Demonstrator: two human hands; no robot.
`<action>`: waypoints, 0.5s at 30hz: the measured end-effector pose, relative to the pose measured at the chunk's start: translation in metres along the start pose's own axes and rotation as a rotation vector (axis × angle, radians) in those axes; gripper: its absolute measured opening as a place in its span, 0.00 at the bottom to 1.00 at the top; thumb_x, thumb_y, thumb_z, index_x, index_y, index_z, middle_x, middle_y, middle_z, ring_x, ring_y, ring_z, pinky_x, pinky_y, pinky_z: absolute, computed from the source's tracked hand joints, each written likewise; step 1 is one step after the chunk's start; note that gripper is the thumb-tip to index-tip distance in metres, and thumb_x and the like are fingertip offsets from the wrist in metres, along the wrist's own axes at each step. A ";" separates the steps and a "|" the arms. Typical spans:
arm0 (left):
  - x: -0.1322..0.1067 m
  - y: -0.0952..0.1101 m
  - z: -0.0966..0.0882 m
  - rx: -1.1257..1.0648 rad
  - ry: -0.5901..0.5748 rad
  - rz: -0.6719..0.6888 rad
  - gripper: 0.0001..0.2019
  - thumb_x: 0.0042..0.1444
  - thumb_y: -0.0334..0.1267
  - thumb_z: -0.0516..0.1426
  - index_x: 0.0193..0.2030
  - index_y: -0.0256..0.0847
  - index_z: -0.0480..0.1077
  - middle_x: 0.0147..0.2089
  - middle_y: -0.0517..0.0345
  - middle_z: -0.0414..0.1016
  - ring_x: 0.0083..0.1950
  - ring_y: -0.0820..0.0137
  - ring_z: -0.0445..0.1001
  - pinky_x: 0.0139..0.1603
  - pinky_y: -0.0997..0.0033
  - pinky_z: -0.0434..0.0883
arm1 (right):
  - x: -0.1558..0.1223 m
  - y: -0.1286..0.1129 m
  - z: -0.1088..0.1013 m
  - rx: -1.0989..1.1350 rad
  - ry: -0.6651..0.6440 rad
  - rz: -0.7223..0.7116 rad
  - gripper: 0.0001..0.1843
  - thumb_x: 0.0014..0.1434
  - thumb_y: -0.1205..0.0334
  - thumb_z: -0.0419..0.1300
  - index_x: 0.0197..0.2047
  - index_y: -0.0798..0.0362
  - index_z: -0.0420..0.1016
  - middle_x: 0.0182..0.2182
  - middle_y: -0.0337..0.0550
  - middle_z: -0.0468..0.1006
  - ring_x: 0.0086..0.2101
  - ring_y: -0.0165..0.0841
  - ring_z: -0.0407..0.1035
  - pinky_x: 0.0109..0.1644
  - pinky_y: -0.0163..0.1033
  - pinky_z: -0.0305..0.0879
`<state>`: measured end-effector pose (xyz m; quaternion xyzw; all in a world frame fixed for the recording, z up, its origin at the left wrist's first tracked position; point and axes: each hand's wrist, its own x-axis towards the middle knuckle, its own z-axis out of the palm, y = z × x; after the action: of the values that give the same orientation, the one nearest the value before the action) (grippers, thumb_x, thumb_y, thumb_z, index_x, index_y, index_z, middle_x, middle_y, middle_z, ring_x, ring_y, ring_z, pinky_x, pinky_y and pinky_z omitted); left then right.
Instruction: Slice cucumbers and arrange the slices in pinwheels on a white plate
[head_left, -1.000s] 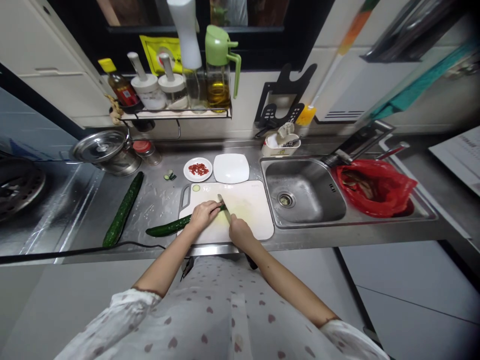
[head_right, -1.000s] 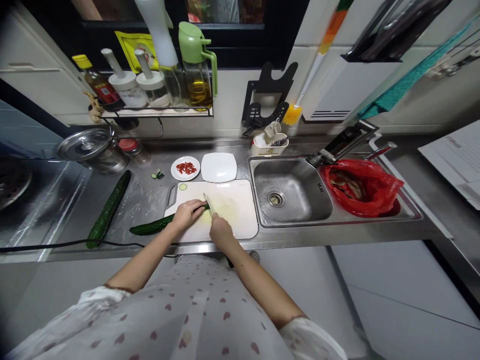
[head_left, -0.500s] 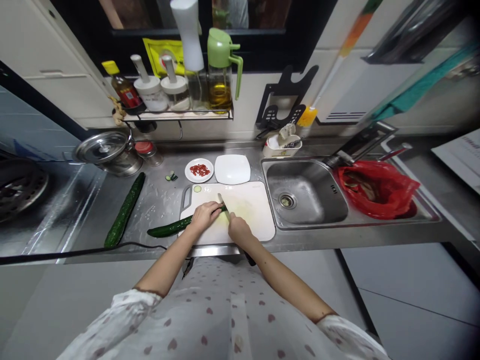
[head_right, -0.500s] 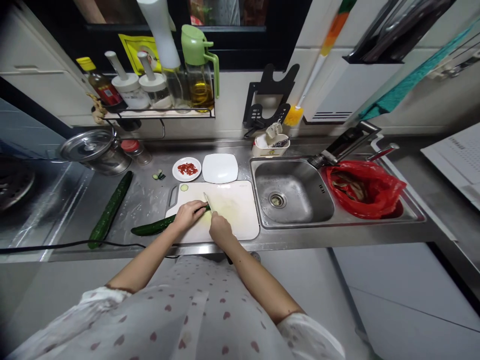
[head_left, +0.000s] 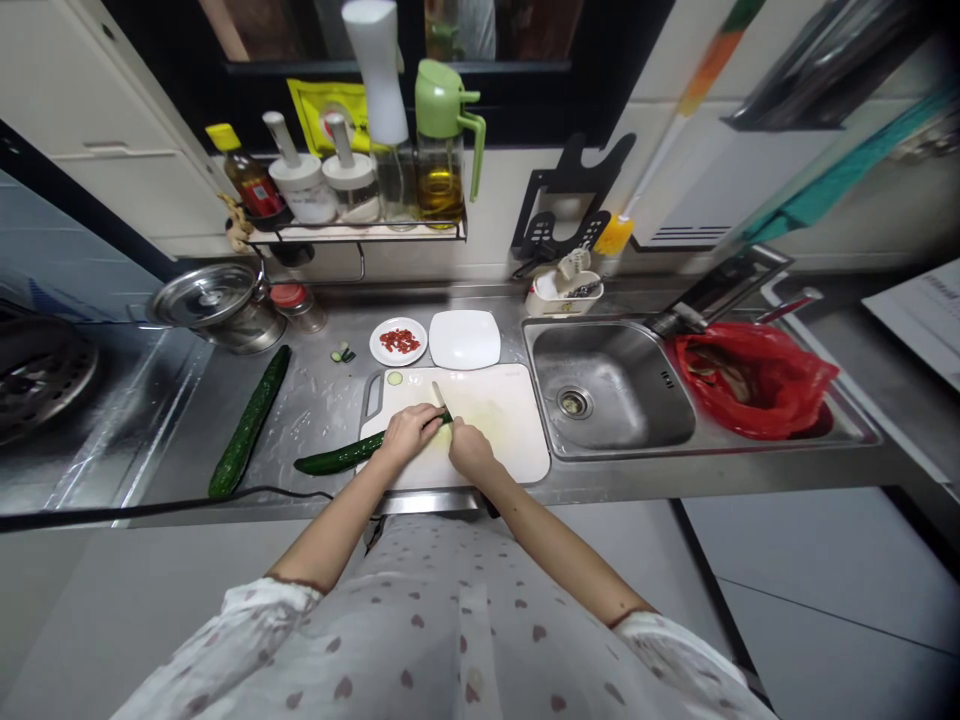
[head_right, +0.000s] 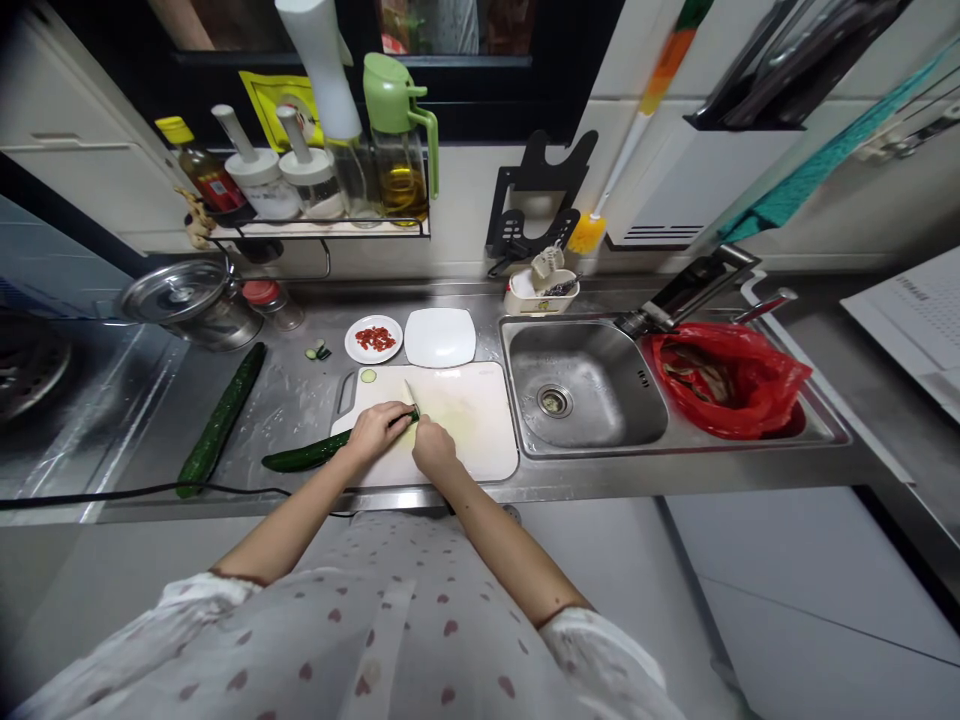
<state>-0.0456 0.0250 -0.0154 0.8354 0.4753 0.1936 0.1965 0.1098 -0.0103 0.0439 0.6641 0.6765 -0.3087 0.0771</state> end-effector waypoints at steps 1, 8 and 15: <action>0.000 0.000 0.000 0.000 0.001 0.000 0.14 0.63 0.40 0.52 0.52 0.47 0.74 0.48 0.56 0.77 0.49 0.68 0.75 0.49 0.69 0.71 | 0.000 0.000 0.000 0.001 0.002 0.000 0.17 0.61 0.75 0.47 0.53 0.59 0.61 0.44 0.57 0.76 0.46 0.41 0.72 0.44 0.39 0.65; -0.001 0.000 0.000 0.004 0.003 -0.007 0.14 0.63 0.41 0.52 0.52 0.47 0.73 0.49 0.57 0.77 0.49 0.68 0.75 0.49 0.69 0.71 | -0.012 0.008 0.010 -0.006 -0.014 0.020 0.15 0.60 0.74 0.48 0.51 0.58 0.63 0.42 0.57 0.76 0.45 0.41 0.73 0.44 0.39 0.65; 0.000 -0.001 0.000 0.002 0.001 -0.004 0.13 0.63 0.41 0.52 0.51 0.47 0.73 0.49 0.58 0.78 0.48 0.68 0.75 0.48 0.70 0.71 | -0.008 0.007 0.010 -0.029 -0.012 0.005 0.16 0.60 0.74 0.48 0.52 0.58 0.62 0.43 0.56 0.76 0.45 0.41 0.73 0.44 0.40 0.65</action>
<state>-0.0459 0.0250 -0.0162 0.8346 0.4773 0.1931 0.1959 0.1145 -0.0223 0.0379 0.6629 0.6788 -0.3024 0.0914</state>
